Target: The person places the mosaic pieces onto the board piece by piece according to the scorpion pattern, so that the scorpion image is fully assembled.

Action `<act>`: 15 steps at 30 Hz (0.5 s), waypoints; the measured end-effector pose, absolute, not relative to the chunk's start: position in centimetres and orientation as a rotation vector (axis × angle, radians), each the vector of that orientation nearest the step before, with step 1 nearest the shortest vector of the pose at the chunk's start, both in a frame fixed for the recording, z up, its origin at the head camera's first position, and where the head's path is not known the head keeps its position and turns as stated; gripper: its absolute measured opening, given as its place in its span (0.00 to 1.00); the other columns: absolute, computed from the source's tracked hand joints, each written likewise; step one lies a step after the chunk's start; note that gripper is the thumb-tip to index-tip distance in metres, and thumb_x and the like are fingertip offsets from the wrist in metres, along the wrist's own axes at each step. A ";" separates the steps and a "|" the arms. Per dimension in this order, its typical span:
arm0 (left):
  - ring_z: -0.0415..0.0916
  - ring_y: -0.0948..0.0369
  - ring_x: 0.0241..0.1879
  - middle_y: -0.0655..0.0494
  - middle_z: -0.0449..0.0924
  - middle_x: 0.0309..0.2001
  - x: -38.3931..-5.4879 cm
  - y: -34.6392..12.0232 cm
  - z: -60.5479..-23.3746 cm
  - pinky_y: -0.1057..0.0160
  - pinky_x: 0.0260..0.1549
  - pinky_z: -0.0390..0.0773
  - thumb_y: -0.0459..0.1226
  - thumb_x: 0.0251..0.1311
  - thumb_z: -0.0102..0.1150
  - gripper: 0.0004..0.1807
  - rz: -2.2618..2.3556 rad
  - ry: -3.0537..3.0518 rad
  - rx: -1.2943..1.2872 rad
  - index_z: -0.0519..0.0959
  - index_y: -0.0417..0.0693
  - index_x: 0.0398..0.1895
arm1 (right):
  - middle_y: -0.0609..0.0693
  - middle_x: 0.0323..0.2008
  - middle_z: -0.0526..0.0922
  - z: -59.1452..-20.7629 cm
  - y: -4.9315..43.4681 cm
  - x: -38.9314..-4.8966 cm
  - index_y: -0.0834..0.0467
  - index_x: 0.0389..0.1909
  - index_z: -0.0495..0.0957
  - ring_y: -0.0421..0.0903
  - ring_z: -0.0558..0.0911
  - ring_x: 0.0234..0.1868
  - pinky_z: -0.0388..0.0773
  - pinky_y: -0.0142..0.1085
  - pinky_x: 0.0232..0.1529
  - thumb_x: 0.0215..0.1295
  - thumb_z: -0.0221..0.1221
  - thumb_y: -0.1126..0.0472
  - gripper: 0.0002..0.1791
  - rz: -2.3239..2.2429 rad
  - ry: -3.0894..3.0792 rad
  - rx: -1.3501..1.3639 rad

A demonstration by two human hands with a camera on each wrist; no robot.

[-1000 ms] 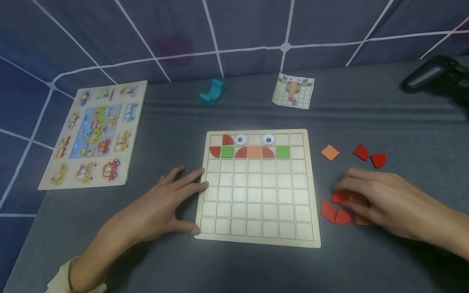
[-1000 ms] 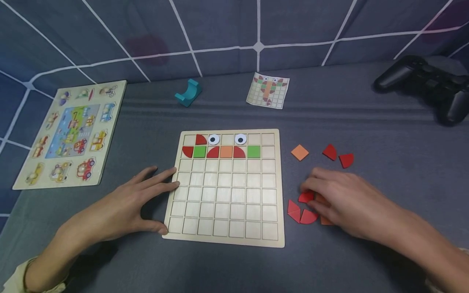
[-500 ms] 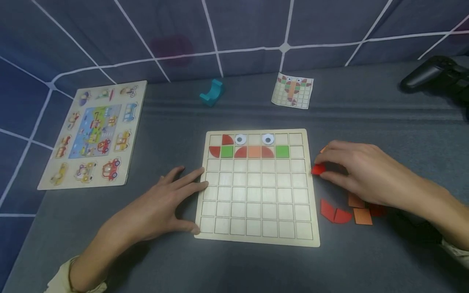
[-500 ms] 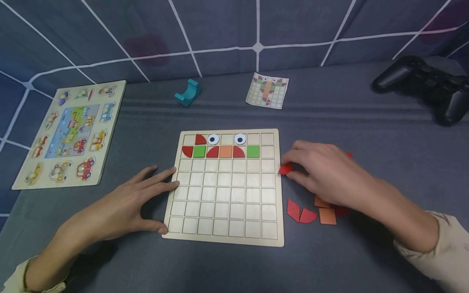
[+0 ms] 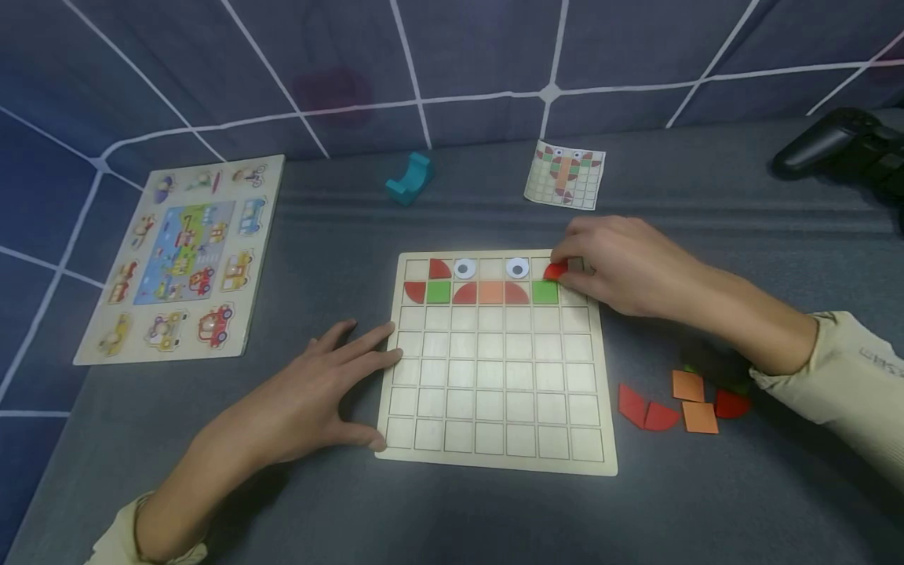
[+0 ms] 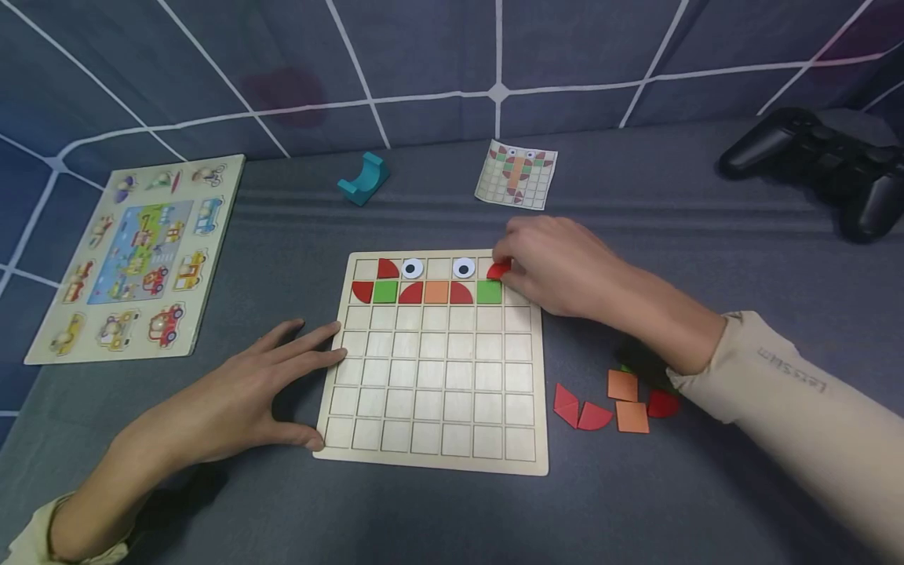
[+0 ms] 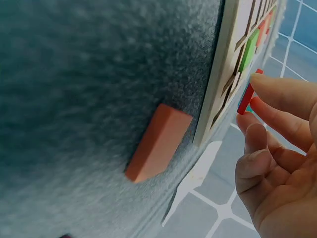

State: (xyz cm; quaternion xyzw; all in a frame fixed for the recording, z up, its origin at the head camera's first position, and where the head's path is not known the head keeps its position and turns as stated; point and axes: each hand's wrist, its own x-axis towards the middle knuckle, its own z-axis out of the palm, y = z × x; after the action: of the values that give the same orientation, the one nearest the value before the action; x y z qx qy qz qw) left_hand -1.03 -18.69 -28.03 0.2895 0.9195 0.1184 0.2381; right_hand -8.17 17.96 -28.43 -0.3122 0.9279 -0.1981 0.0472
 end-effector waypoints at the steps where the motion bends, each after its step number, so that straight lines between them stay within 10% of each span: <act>1: 0.48 0.36 0.72 0.56 0.54 0.76 -1.0 -18.7 -28.0 0.24 0.57 0.56 0.61 0.39 0.75 0.52 0.325 2.519 0.794 0.69 0.56 0.71 | 0.49 0.34 0.81 -28.5 17.8 -8.4 0.59 0.40 0.87 0.43 0.76 0.30 0.74 0.42 0.32 0.56 0.69 0.68 0.10 -0.607 2.826 -0.964; 15: 0.48 0.35 0.72 0.56 0.55 0.76 -1.0 -18.7 -27.9 0.24 0.57 0.56 0.61 0.38 0.75 0.53 0.324 2.519 0.790 0.69 0.56 0.71 | 0.50 0.36 0.81 -28.8 17.0 -9.1 0.59 0.42 0.87 0.45 0.78 0.34 0.77 0.46 0.37 0.60 0.66 0.68 0.10 -0.616 2.774 -0.935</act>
State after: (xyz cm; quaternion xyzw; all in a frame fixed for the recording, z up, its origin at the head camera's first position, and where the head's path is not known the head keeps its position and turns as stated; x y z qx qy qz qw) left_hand -0.99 -18.66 -27.91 0.2883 0.9198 0.1184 0.2384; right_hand -9.15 17.04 -28.84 -0.3116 0.9247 -0.2054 0.0750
